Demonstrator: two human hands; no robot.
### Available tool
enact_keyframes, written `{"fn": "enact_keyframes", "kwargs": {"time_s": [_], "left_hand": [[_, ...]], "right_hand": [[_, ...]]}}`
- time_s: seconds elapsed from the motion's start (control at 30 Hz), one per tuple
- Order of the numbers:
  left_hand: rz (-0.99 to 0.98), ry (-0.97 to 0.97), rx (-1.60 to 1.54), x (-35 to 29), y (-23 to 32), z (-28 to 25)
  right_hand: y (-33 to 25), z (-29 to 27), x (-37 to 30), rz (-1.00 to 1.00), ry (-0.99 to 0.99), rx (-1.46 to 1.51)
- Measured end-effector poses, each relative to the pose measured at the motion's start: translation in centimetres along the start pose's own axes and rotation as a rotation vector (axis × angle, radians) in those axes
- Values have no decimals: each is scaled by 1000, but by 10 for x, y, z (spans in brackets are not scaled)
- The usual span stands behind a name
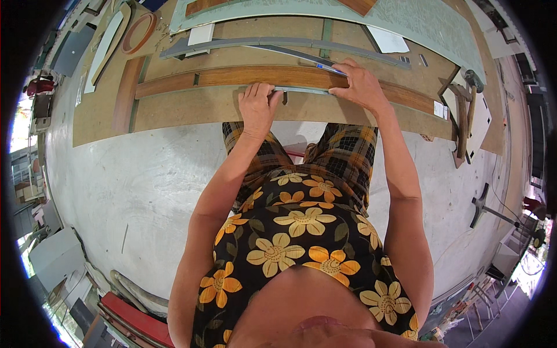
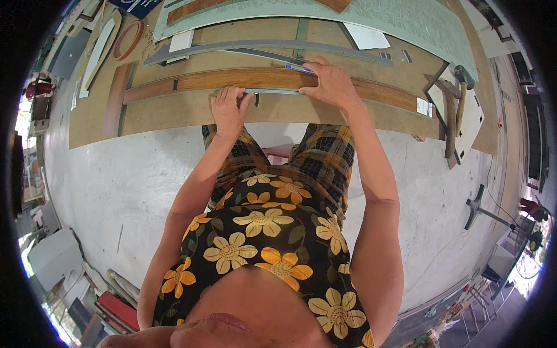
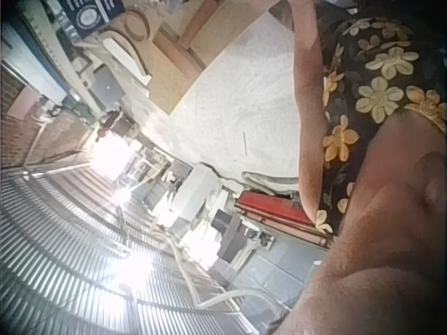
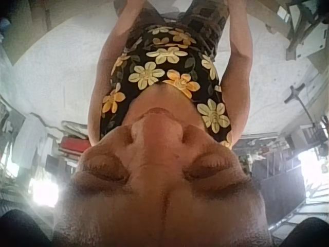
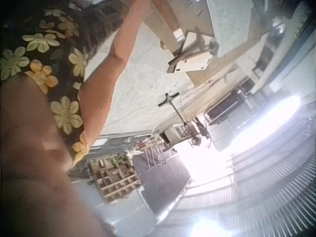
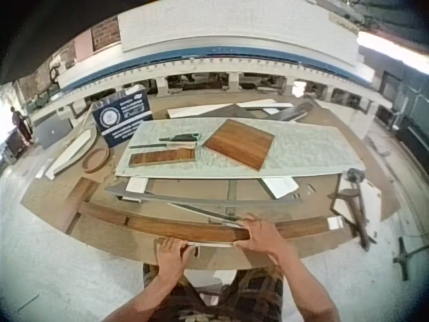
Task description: Using a measuring tape and pen to mark measurements on wooden planks.
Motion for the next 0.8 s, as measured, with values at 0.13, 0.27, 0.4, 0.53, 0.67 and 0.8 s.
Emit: {"fn": "enact_keyframes", "kwargs": {"time_s": [0.13, 0.27, 0.4, 0.53, 0.67, 0.8], "left_hand": [[-3, -34, -33, 1, -2, -2], [11, -31, -3, -1, -3, -3], [15, -5, 51, -6, -13, -3], [36, 19, 97, -9, -20, -2], [8, -15, 55, -10, -18, -7], [-10, -30, 90, -8, -11, -14]], "right_hand": [[0, 0, 0, -12, 8, 2], [6, 4, -2, -62, 60, 14], [6, 4, -2, -59, 37, 41], [8, 4, -3, -60, 48, 69], [5, 2, -2, 3, 6, 73], [7, 3, -2, -7, 19, 68]]}}
Point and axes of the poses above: each hand's wrist, its own x-axis towards the middle knuckle, its own z-axis out of the palm, y = z × x, the point moved 2 cm from there along x, towards the middle knuckle, and after that the axes turned 2 degrees about x, right-handed, at the moved point
